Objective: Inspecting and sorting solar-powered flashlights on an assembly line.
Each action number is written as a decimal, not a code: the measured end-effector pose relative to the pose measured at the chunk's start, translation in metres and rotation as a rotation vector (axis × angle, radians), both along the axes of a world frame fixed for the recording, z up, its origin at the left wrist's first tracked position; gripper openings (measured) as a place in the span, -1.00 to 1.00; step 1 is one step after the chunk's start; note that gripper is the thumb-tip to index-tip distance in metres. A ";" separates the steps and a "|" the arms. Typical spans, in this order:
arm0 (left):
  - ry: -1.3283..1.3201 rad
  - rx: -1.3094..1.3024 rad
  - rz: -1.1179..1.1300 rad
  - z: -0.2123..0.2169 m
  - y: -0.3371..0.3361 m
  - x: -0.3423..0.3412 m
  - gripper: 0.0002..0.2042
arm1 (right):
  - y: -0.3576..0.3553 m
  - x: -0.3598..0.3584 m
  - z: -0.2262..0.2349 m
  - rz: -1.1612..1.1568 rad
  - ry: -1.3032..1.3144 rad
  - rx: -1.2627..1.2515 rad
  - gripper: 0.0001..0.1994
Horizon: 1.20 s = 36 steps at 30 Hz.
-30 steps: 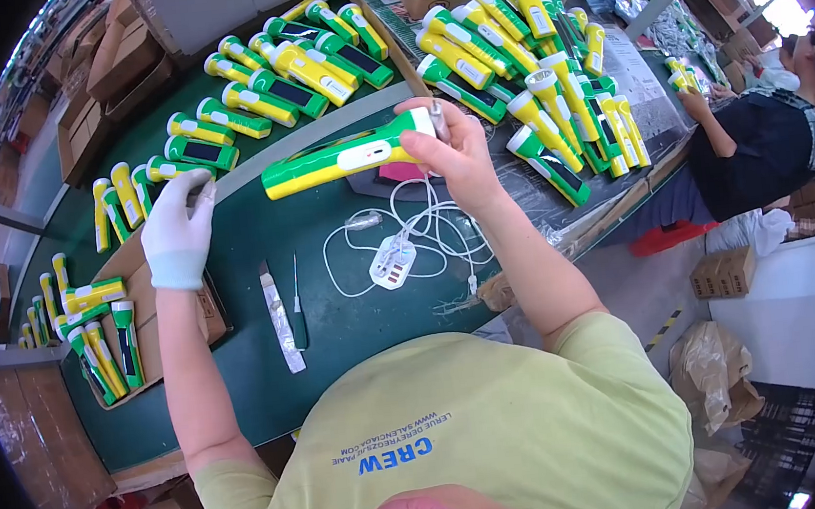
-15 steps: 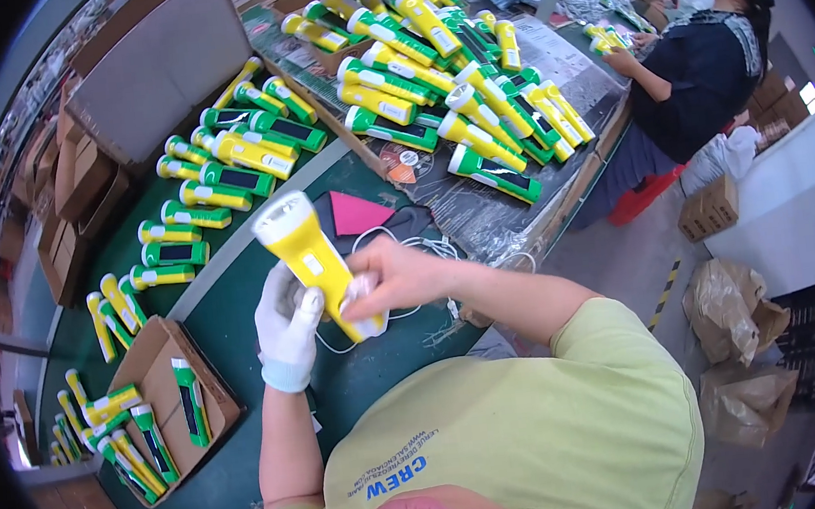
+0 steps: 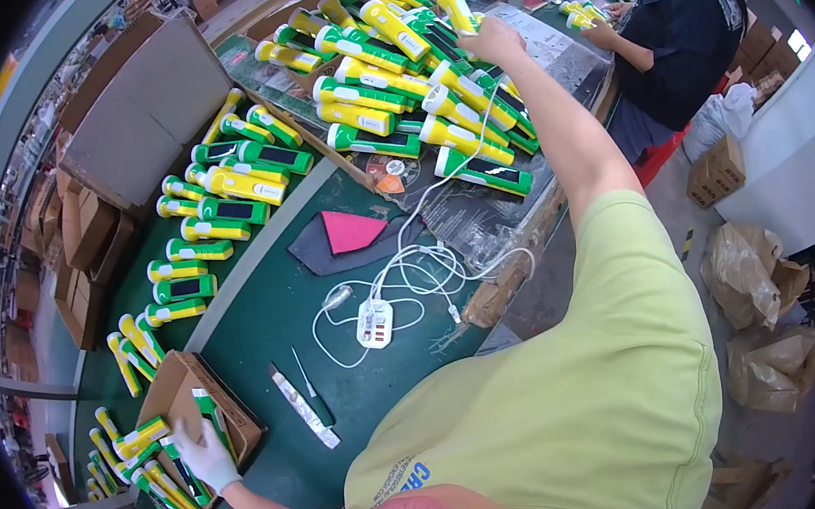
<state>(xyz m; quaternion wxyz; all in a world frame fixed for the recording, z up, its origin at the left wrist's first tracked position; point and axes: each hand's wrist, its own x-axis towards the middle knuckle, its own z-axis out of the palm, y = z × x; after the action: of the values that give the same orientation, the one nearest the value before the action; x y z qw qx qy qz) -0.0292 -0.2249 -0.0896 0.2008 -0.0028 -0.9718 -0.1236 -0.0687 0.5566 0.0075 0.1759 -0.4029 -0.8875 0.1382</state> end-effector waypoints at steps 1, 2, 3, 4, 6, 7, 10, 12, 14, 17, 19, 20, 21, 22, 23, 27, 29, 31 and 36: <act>-0.074 -0.053 0.024 -0.021 -0.012 0.006 -0.51 | 0.003 -0.007 -0.001 -0.088 -0.103 0.053 -0.34; -0.299 0.143 0.035 -0.029 -0.016 0.006 -0.47 | 0.012 -0.009 -0.006 -0.106 -0.128 0.004 -0.43; -0.294 0.139 0.034 -0.034 -0.022 0.003 -0.47 | 0.022 -0.010 -0.010 -0.106 -0.124 0.000 -0.43; -0.364 0.226 0.038 -0.020 -0.008 0.001 -0.45 | 0.029 -0.009 -0.016 -0.129 -0.060 0.012 -0.47; -0.436 0.321 -0.036 -0.024 -0.013 -0.005 -0.42 | 0.039 -0.007 -0.030 -0.168 0.034 -0.002 -0.54; -0.435 0.320 -0.033 -0.022 -0.016 -0.009 -0.42 | 0.037 -0.008 -0.037 -0.165 0.034 -0.004 -0.54; -0.594 0.170 -0.026 -0.013 -0.022 -0.015 -0.55 | 0.026 0.002 -0.047 -0.104 0.095 -0.078 -0.60; -0.678 0.155 -0.037 -0.005 -0.031 -0.018 -0.62 | 0.030 0.009 -0.052 -0.085 0.149 -0.122 -0.63; -0.507 0.389 -0.030 0.006 -0.033 -0.016 -0.63 | 0.032 0.022 -0.054 -0.075 0.239 -0.180 -0.68; -0.076 0.694 -0.093 0.020 -0.002 -0.017 -0.59 | 0.082 0.026 -0.080 -0.057 0.375 -0.355 -0.69; -0.365 1.220 -0.138 0.044 0.017 -0.002 -0.50 | 0.078 0.023 -0.083 -0.013 0.383 -0.349 -0.70; -0.423 1.296 -0.200 0.053 0.039 0.004 -0.45 | 0.067 0.020 -0.079 -0.035 0.445 -0.413 -0.69; -0.443 1.436 -0.247 0.056 0.059 0.007 -0.48 | 0.058 0.019 -0.074 -0.063 0.511 -0.477 -0.67; -0.545 1.552 -0.356 0.062 0.080 0.012 -0.50 | 0.051 0.019 -0.069 -0.065 0.513 -0.478 -0.67; -0.553 1.444 -0.460 0.063 0.092 0.014 -0.50 | 0.044 0.017 -0.064 -0.063 0.546 -0.516 -0.63; -0.598 1.183 -0.616 0.067 0.131 0.022 -0.32 | 0.043 0.013 -0.061 -0.140 0.446 -0.495 -0.54; -0.650 1.110 -0.618 0.071 0.141 0.024 -0.33 | 0.056 0.020 -0.069 -0.212 0.259 -0.395 -0.62; -0.631 1.095 -0.618 0.066 0.146 0.024 -0.36 | 0.065 0.030 -0.074 -0.269 0.080 -0.327 -0.68; -0.641 1.258 -0.589 0.078 0.162 0.027 -0.53 | 0.075 0.050 -0.098 -0.202 0.288 -0.224 -0.63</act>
<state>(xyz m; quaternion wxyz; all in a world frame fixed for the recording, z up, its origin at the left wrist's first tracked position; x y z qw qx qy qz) -0.0025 -0.0627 -0.0120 -0.1686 -0.1109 -0.6883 -0.6968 -0.0185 0.6314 -0.0908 0.2678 -0.4832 -0.7873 0.2738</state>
